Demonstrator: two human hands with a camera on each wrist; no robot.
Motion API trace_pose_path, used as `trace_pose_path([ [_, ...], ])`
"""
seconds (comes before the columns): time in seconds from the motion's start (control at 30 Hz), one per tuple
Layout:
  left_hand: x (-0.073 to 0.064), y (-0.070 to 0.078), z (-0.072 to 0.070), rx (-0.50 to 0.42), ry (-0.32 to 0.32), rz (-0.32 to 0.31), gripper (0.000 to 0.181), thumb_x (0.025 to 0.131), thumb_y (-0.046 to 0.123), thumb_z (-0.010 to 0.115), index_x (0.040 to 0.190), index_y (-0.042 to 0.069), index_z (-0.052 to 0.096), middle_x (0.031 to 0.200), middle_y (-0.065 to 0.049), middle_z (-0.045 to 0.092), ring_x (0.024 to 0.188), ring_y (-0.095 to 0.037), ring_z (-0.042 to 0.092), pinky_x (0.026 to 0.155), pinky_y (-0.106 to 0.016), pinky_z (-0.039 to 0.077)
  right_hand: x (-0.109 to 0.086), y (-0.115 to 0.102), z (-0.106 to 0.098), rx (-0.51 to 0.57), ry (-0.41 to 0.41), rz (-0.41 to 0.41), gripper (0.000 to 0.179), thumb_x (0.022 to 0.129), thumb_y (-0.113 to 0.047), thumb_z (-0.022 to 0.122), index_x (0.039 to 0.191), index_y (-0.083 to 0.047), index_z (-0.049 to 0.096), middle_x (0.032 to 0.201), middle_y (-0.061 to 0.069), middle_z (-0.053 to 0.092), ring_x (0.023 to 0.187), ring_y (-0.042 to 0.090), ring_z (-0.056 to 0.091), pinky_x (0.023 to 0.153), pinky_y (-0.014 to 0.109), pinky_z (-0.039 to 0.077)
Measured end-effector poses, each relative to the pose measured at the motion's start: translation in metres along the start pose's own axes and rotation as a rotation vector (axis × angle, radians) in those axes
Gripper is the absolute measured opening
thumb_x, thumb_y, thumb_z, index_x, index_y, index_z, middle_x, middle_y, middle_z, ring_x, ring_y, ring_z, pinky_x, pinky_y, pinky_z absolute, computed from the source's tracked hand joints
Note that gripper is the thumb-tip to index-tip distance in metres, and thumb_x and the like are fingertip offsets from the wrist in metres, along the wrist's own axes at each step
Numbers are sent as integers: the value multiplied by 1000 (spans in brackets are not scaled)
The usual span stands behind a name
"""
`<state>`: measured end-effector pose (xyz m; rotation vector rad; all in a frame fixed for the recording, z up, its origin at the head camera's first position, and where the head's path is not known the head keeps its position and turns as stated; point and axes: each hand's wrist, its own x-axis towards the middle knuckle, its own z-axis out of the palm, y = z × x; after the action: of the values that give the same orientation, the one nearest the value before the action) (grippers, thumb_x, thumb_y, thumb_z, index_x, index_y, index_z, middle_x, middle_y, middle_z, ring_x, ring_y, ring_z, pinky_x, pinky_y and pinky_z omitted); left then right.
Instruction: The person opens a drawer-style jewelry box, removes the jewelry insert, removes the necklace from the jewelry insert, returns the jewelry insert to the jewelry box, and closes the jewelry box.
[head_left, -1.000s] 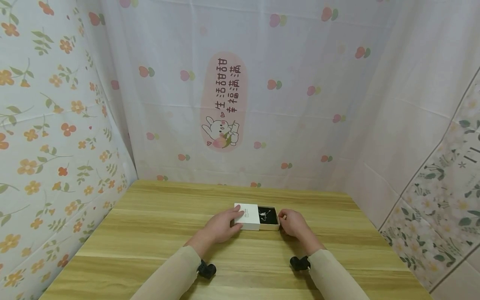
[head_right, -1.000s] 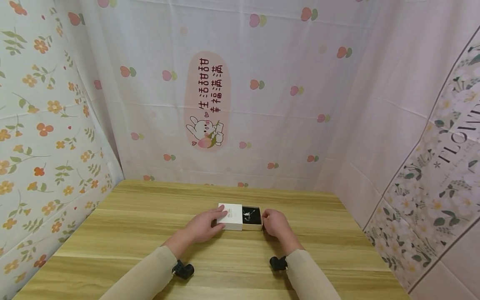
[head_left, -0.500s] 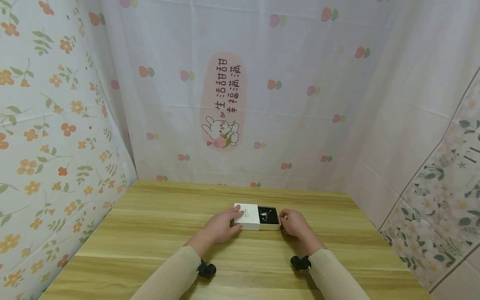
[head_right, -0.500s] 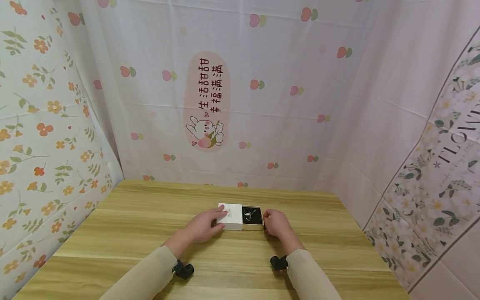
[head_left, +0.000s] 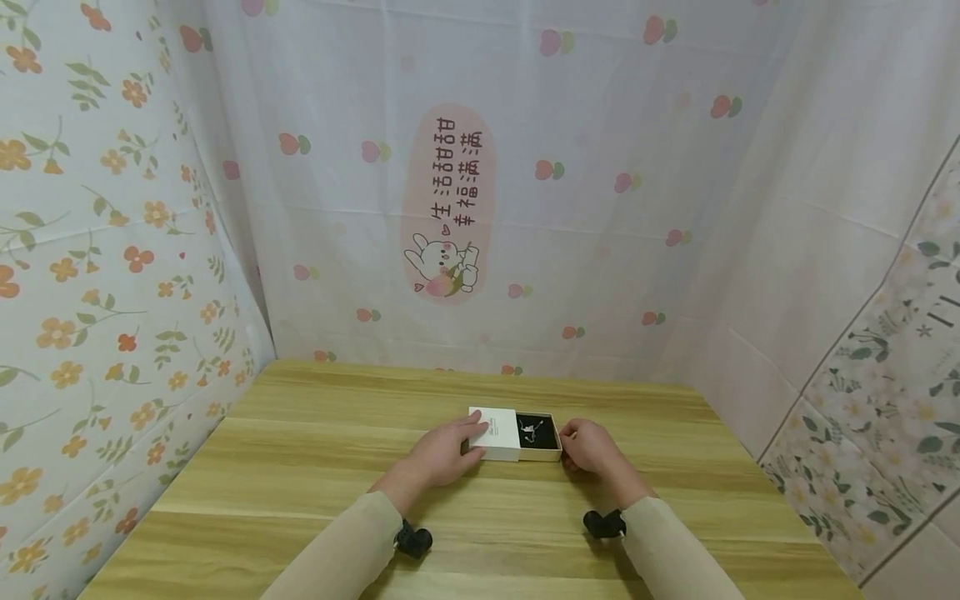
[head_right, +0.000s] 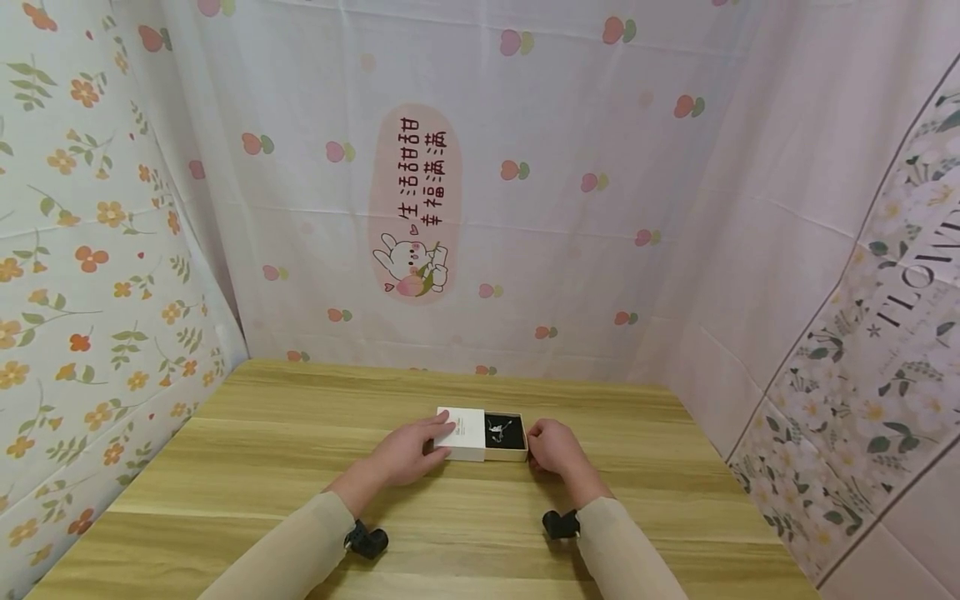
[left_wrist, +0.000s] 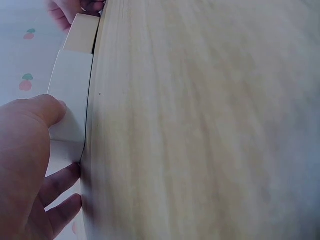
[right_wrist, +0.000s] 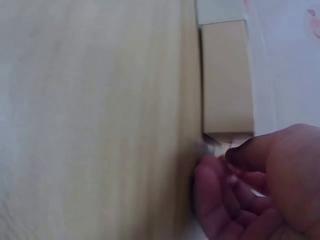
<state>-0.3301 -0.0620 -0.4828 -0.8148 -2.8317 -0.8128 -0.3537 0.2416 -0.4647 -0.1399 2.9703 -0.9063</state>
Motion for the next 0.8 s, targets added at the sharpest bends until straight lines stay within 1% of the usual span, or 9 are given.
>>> trace_pose_path([
  [0.1, 0, 1, 0, 3, 2, 1, 52, 110, 27, 67, 159, 11, 60, 172, -14, 49, 155, -37, 53, 124, -54, 48, 2, 1, -5, -13, 12, 4, 21, 109, -10, 57, 116, 3, 72, 80, 7, 72, 64, 17, 67, 63, 32, 57],
  [0.17, 0, 1, 0, 1, 3, -3, 52, 110, 27, 67, 159, 11, 60, 172, -14, 48, 155, -37, 53, 124, -54, 48, 3, 2, -7, -40, 43, -14, 25, 109, -12, 55, 119, 4, 71, 85, 10, 73, 67, 19, 66, 65, 35, 57],
  [0.3, 0, 2, -1, 1, -2, -11, 52, 110, 28, 67, 160, 12, 59, 172, -13, 48, 155, -37, 52, 125, -55, 47, 7, -1, -9, -80, 97, -56, 29, 110, -17, 56, 126, 1, 71, 98, 12, 76, 77, 20, 67, 72, 37, 56],
  [0.37, 0, 2, -2, 5, 0, -9, 53, 110, 28, 67, 159, 11, 59, 172, -14, 48, 155, -37, 53, 124, -55, 47, 9, -4, -8, -80, 107, -69, 30, 110, -17, 56, 130, -1, 71, 101, 11, 77, 80, 19, 66, 74, 38, 55],
  [0.43, 0, 3, -1, 9, 2, -7, 53, 110, 28, 67, 159, 11, 59, 172, -14, 48, 155, -37, 53, 124, -55, 47, 11, -7, -7, -89, 116, -91, 29, 109, -15, 58, 130, -2, 72, 99, 10, 75, 79, 20, 65, 74, 39, 55],
  [0.6, 0, 1, 1, 11, 0, -10, 53, 110, 28, 67, 159, 12, 59, 172, -13, 48, 155, -37, 53, 124, -55, 47, 16, -13, -1, -222, 155, -145, 24, 104, -11, 63, 124, -7, 75, 97, 8, 71, 85, 22, 65, 79, 44, 57],
  [0.7, 0, 1, 1, 9, -2, -13, 53, 110, 29, 68, 160, 13, 59, 172, -13, 48, 156, -36, 52, 125, -55, 47, 17, -16, 3, -288, 161, -140, 23, 103, -12, 67, 124, -9, 76, 103, 10, 73, 90, 23, 67, 83, 46, 60],
  [0.8, 0, 1, 1, 5, -2, -16, 53, 110, 30, 68, 160, 13, 59, 173, -13, 48, 155, -37, 52, 124, -55, 47, 15, -20, 5, -338, 154, -128, 26, 102, -13, 72, 127, -8, 76, 113, 15, 74, 95, 27, 71, 86, 49, 62],
])
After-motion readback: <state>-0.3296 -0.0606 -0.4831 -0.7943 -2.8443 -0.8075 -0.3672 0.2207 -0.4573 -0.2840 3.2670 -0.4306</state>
